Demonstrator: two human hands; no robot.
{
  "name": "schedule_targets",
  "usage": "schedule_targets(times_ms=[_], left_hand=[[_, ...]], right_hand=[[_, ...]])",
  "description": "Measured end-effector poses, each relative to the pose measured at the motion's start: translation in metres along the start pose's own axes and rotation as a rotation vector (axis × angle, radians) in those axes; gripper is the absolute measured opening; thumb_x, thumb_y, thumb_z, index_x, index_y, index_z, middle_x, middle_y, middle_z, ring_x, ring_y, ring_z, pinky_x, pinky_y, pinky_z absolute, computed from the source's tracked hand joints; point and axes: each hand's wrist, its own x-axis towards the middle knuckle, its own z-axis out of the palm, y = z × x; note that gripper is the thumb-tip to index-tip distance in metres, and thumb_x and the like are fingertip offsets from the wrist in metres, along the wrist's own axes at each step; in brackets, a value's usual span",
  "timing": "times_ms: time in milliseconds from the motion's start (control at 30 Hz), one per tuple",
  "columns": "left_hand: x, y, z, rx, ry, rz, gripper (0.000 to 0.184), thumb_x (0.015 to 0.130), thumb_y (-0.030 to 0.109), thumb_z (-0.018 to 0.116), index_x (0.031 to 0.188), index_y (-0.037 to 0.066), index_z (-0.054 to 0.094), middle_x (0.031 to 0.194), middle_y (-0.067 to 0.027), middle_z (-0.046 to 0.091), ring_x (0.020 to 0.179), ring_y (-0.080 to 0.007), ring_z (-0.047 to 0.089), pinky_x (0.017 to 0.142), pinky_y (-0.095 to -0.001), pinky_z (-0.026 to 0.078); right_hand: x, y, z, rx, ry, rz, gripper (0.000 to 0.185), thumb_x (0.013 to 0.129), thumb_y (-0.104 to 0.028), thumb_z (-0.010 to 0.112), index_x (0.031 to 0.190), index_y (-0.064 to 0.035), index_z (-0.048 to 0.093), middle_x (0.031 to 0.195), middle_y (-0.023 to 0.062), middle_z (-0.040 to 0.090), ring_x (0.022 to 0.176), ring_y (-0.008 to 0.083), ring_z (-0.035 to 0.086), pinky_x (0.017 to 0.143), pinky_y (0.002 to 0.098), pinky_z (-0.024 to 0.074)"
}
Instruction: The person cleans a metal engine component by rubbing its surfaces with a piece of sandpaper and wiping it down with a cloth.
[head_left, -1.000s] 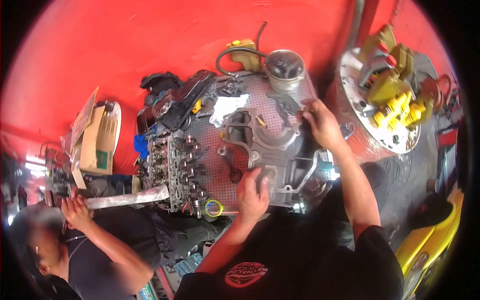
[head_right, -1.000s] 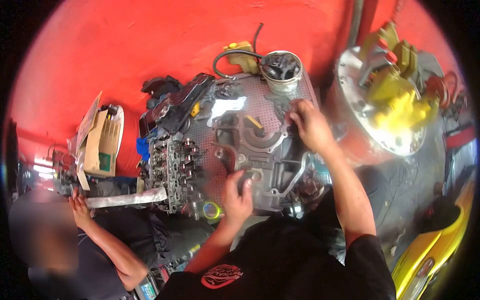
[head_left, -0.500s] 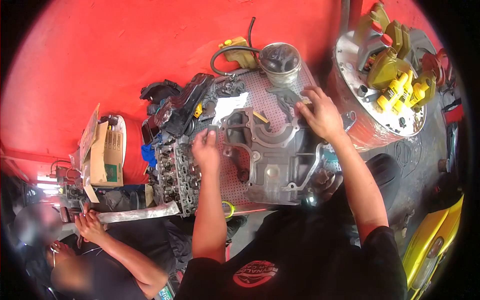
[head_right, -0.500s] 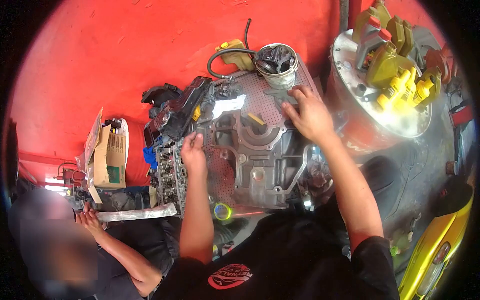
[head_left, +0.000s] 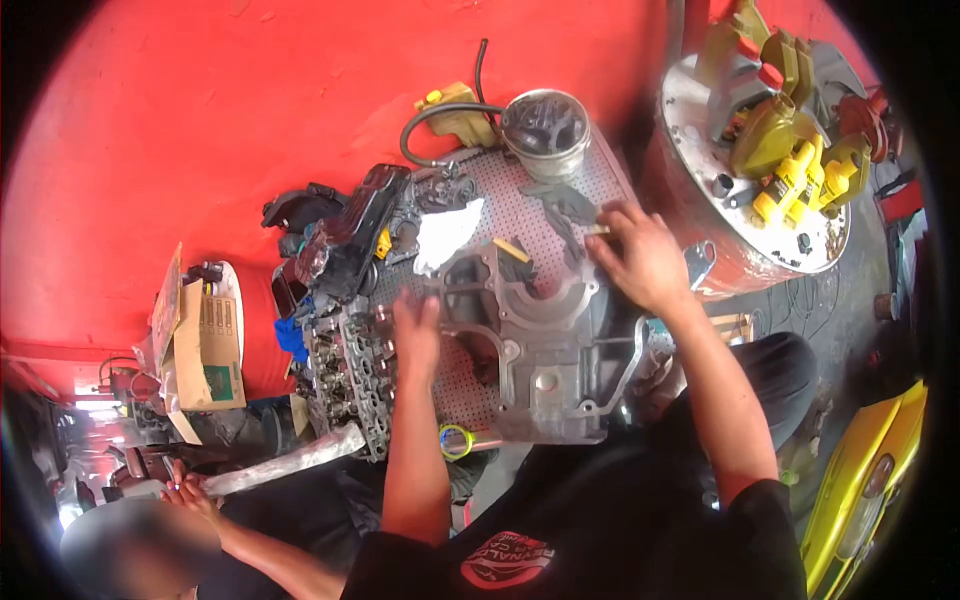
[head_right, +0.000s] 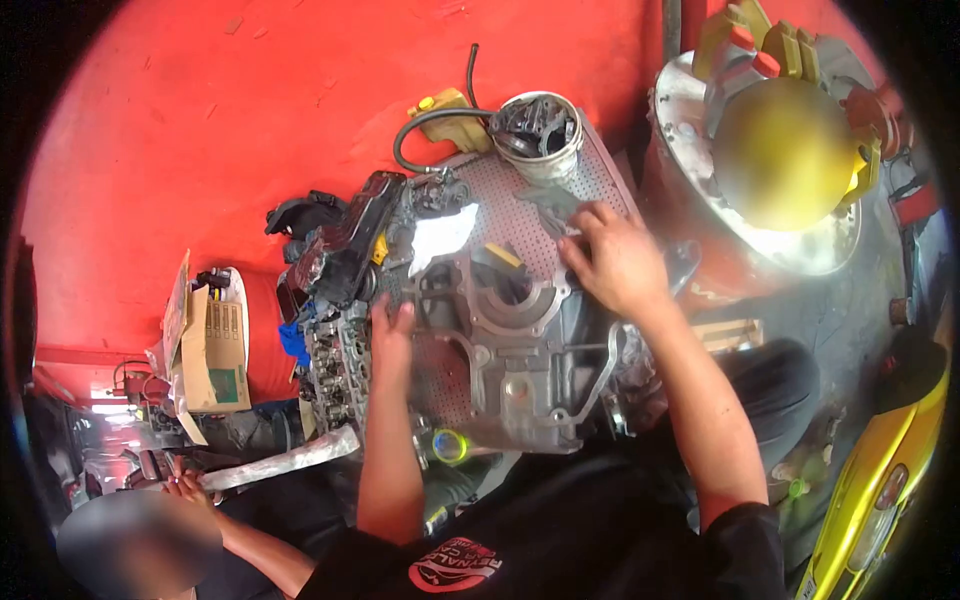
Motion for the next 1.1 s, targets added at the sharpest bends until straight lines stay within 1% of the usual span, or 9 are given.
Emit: schedule_targets(times_ms=[167, 200, 300, 467, 567, 733, 867, 1000, 1100], left_hand=[[0.021, 0.035, 0.016, 0.097, -0.046, 0.051, 0.06, 0.104, 0.013, 0.062, 0.156, -0.007, 0.036, 0.15, -0.0262, 0.053, 0.138, -0.033, 0.054, 0.118, -0.0441, 0.039], [0.038, -0.002, 0.017, 0.123, -0.02, 0.131, 0.059, 0.105, 0.015, 0.061, 0.155, -0.007, 0.037, 0.151, -0.0251, 0.052, 0.14, -0.0331, 0.052, 0.119, -0.0427, 0.038], [0.005, 0.016, 0.011, 0.076, -0.048, 0.03, 0.058, 0.106, 0.018, 0.059, 0.154, -0.007, 0.038, 0.152, -0.0251, 0.051, 0.141, -0.0322, 0.051, 0.118, -0.0414, 0.039], [0.049, 0.013, 0.021, 0.046, -0.03, 0.112, 0.043, 0.105, 0.021, 0.061, 0.14, -0.006, 0.058, 0.134, -0.021, 0.065, 0.123, -0.0286, 0.062, 0.109, -0.0412, 0.044], [0.02, 0.016, 0.013, 0.119, -0.042, 0.055, 0.041, 0.105, 0.022, 0.06, 0.135, -0.006, 0.061, 0.13, -0.0209, 0.067, 0.122, -0.0277, 0.062, 0.107, -0.0407, 0.045], [0.018, 0.023, 0.015, 0.101, -0.032, 0.043, 0.035, 0.105, 0.023, 0.059, 0.12, -0.007, 0.068, 0.109, -0.0189, 0.073, 0.1, -0.0261, 0.066, 0.095, -0.0411, 0.049], [0.019, 0.02, 0.013, 0.232, -0.032, 0.111, 0.036, 0.105, 0.024, 0.06, 0.121, -0.007, 0.068, 0.112, -0.0194, 0.075, 0.099, -0.0242, 0.065, 0.093, -0.0418, 0.049], [0.023, -0.026, 0.013, 0.058, 0.01, 0.167, 0.033, 0.105, 0.022, 0.06, 0.12, -0.007, 0.068, 0.107, -0.0192, 0.075, 0.097, -0.0249, 0.066, 0.094, -0.0414, 0.049], [0.035, 0.03, 0.015, 0.16, -0.112, 0.027, 0.032, 0.104, 0.019, 0.061, 0.124, -0.005, 0.069, 0.114, -0.0167, 0.073, 0.106, -0.025, 0.066, 0.1, -0.0398, 0.048]], right_hand=[[0.004, -0.007, -0.005, -0.019, -0.076, 0.014, 0.035, 0.097, -0.036, 0.066, 0.11, -0.003, 0.072, 0.116, 0.0145, 0.069, 0.11, 0.0375, 0.065, 0.101, 0.0459, 0.0478], [0.003, -0.004, -0.001, -0.038, -0.045, 0.011, 0.035, 0.098, -0.036, 0.066, 0.109, -0.0033, 0.072, 0.113, 0.0145, 0.07, 0.108, 0.037, 0.065, 0.102, 0.0455, 0.0472], [0.004, -0.004, 0.0, -0.047, -0.06, 0.032, 0.035, 0.099, -0.037, 0.064, 0.107, -0.0046, 0.071, 0.112, 0.0148, 0.07, 0.106, 0.0348, 0.066, 0.101, 0.0463, 0.0464], [0.005, -0.005, 0.005, -0.145, -0.136, -0.04, 0.037, 0.103, -0.039, 0.057, 0.104, -0.0057, 0.071, 0.107, 0.0146, 0.071, 0.106, 0.033, 0.066, 0.096, 0.0448, 0.0459], [0.009, -0.006, 0.002, -0.143, -0.116, -0.057, 0.037, 0.104, -0.04, 0.056, 0.101, -0.0061, 0.072, 0.103, 0.0141, 0.072, 0.106, 0.0326, 0.067, 0.095, 0.0451, 0.046], [0.011, -0.006, 0.005, -0.218, -0.141, -0.044, 0.039, 0.105, -0.041, 0.054, 0.099, -0.0065, 0.072, 0.101, 0.0143, 0.073, 0.103, 0.0321, 0.067, 0.094, 0.0447, 0.0462], [0.009, -0.008, 0.001, -0.183, -0.141, -0.037, 0.043, 0.105, -0.043, 0.053, 0.1, -0.0052, 0.072, 0.102, 0.0151, 0.074, 0.104, 0.0329, 0.068, 0.095, 0.0449, 0.046], [0.01, -0.007, 0.002, -0.2, -0.145, -0.008, 0.043, 0.104, -0.043, 0.053, 0.098, -0.0046, 0.073, 0.101, 0.0163, 0.074, 0.104, 0.0331, 0.068, 0.098, 0.0447, 0.0457], [0.011, -0.007, 0.003, -0.175, -0.167, -0.004, 0.044, 0.104, -0.044, 0.054, 0.095, -0.0045, 0.072, 0.099, 0.0163, 0.074, 0.103, 0.0333, 0.068, 0.098, 0.0439, 0.0462]])
